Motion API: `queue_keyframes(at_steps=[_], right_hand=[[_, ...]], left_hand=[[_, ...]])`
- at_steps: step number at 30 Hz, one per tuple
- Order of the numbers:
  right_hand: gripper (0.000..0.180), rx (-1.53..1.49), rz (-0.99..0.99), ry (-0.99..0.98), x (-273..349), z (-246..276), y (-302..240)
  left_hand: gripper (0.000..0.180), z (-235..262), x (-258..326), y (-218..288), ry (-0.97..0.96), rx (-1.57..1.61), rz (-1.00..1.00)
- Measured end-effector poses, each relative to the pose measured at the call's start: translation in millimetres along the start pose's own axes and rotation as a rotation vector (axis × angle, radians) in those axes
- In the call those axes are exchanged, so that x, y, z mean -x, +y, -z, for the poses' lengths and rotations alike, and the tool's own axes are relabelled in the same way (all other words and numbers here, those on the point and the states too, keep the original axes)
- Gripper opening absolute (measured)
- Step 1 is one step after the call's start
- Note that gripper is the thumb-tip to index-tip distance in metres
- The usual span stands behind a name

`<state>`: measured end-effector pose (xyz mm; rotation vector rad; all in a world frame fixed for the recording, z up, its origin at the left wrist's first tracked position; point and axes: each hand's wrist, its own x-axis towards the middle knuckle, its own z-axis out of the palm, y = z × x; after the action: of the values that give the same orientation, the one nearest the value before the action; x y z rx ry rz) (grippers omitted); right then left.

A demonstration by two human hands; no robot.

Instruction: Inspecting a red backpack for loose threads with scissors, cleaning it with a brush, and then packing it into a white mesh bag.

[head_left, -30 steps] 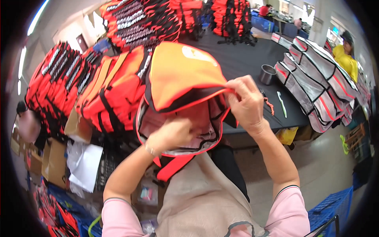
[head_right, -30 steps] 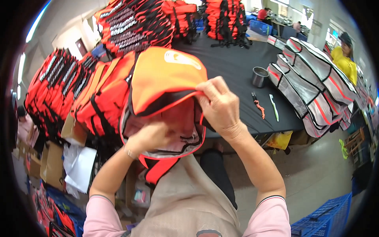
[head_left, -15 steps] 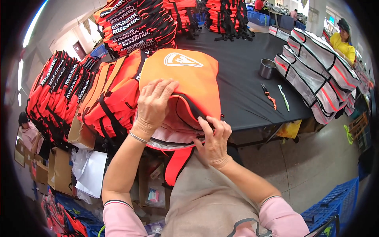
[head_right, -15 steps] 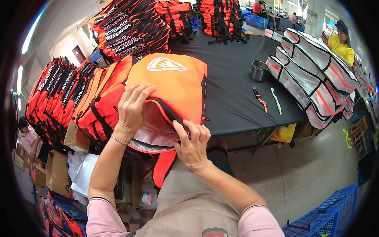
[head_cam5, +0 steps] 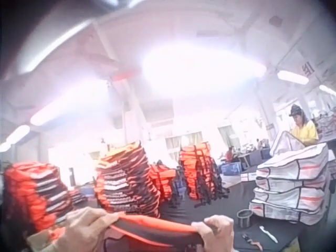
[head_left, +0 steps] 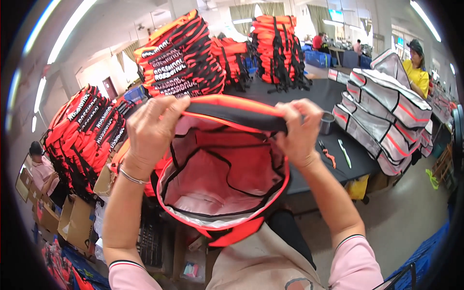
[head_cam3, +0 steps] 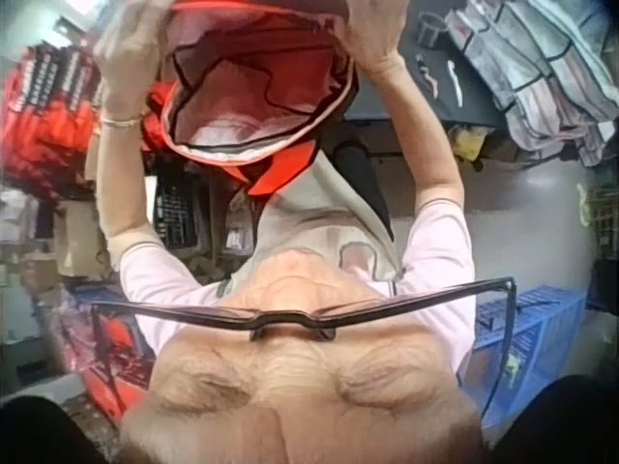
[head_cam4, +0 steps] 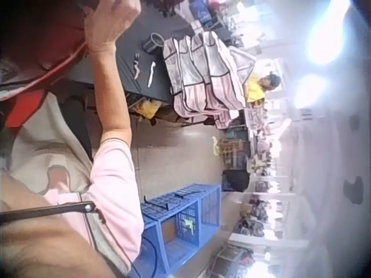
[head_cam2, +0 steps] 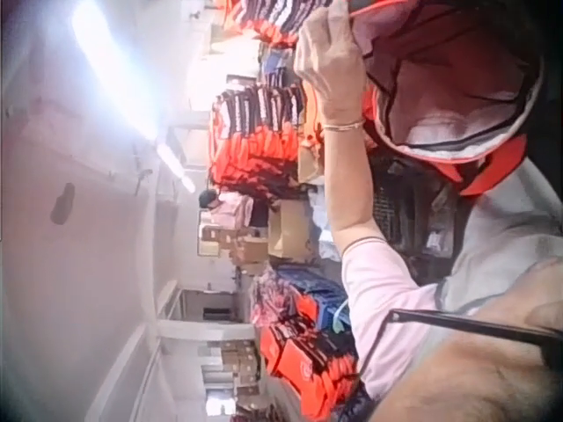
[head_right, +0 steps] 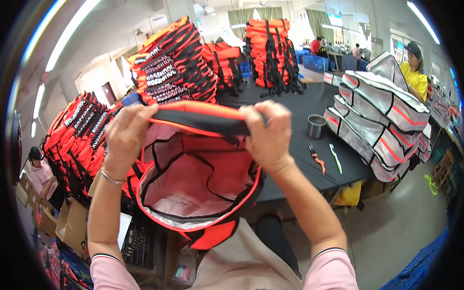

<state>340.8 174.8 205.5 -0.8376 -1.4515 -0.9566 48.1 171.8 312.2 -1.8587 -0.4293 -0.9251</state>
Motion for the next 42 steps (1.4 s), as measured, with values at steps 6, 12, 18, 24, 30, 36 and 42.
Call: queue_keyframes(at_steps=[6,12,18,24,30,36,42], right_hand=[[0.038,0.09,0.079,0.247,-118.4,43.0,29.3],[0.026,0.152,0.081,-0.027,-118.7,45.1,61.7],[0.048,0.007,0.182,-0.248,-105.6,72.1,78.8],[0.065,-0.688,-0.377,-0.942,-117.0,92.3,79.1],[0.043,-1.027,-0.375,-0.824,-104.3,114.3,59.2],[0.03,-1.066,-0.434,-0.556,-84.5,104.1,48.9],[0.033,-0.841,-0.623,-0.448,-91.8,64.1,51.0]], left_hand=[[0.022,63.6,-91.6,-27.6,-0.127,-0.109,0.182],[0.054,57.4,-65.2,17.4,-0.683,0.355,0.287],[0.034,49.4,-21.7,14.8,-0.316,0.472,0.462],[0.031,19.7,-16.6,-24.0,-0.312,0.282,0.347],[0.023,-15.3,-26.9,-31.7,-0.348,0.223,0.417],[0.025,-32.8,-16.6,-54.8,-0.398,0.258,0.601],[0.042,17.0,-59.6,-41.4,-0.025,1.281,0.758]])
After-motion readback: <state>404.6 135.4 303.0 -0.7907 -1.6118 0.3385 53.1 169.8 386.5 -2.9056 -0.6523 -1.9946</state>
